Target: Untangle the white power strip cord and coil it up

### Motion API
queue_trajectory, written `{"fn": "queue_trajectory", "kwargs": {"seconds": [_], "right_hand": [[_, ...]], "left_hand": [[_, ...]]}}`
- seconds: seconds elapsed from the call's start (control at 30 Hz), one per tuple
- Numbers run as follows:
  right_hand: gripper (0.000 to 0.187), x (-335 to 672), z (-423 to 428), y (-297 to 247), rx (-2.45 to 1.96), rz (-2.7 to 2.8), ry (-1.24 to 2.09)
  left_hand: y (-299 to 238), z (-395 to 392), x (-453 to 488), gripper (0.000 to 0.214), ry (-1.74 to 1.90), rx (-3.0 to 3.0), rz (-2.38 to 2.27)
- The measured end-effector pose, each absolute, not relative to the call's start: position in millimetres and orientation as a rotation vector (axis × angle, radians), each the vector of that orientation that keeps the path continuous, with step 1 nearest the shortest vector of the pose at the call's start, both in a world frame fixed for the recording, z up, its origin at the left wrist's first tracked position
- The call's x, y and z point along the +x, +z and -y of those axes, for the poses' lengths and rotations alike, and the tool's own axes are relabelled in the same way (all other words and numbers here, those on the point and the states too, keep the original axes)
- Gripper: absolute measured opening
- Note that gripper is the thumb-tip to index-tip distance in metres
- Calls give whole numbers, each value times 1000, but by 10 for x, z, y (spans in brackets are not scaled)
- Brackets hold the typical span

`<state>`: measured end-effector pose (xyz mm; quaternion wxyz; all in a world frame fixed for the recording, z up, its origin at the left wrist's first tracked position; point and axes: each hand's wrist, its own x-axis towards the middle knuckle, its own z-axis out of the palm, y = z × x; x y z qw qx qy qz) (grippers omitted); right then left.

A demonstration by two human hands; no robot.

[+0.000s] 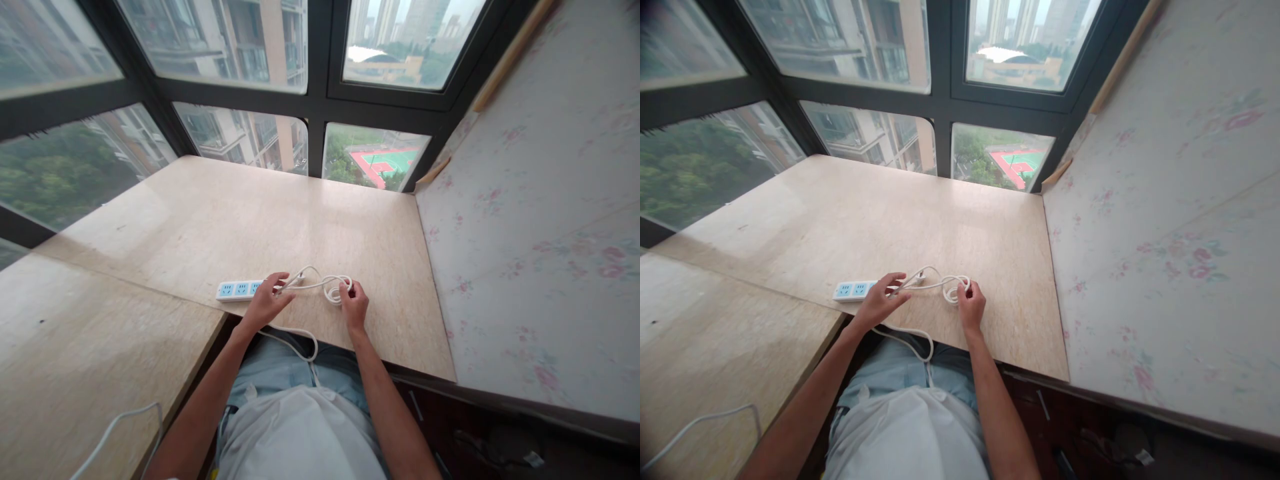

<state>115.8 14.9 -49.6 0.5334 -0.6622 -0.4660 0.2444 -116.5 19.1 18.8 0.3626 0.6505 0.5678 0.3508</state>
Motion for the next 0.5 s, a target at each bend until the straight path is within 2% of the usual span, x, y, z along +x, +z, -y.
{"fn": "queue_trajectory", "kwargs": {"seconds": [0.13,0.27,0.4,0.5], "right_hand": [[32,1152,-142,-496,-1598,1086,583],[33,1154,-133,-512,-1607,1096,585],[34,1156,-126,-522,-1612,1094,594],[35,1154,-127,-521,-1610,1095,606]], "left_hand": [[1,131,-1278,42,1033,1893,-1687],[-206,538,-1302,43,1257,1844,-2067],[-475,827,-1272,79,1300,1471,-2363],[-632,873,-1235,104,1184,1100,-2336]]}}
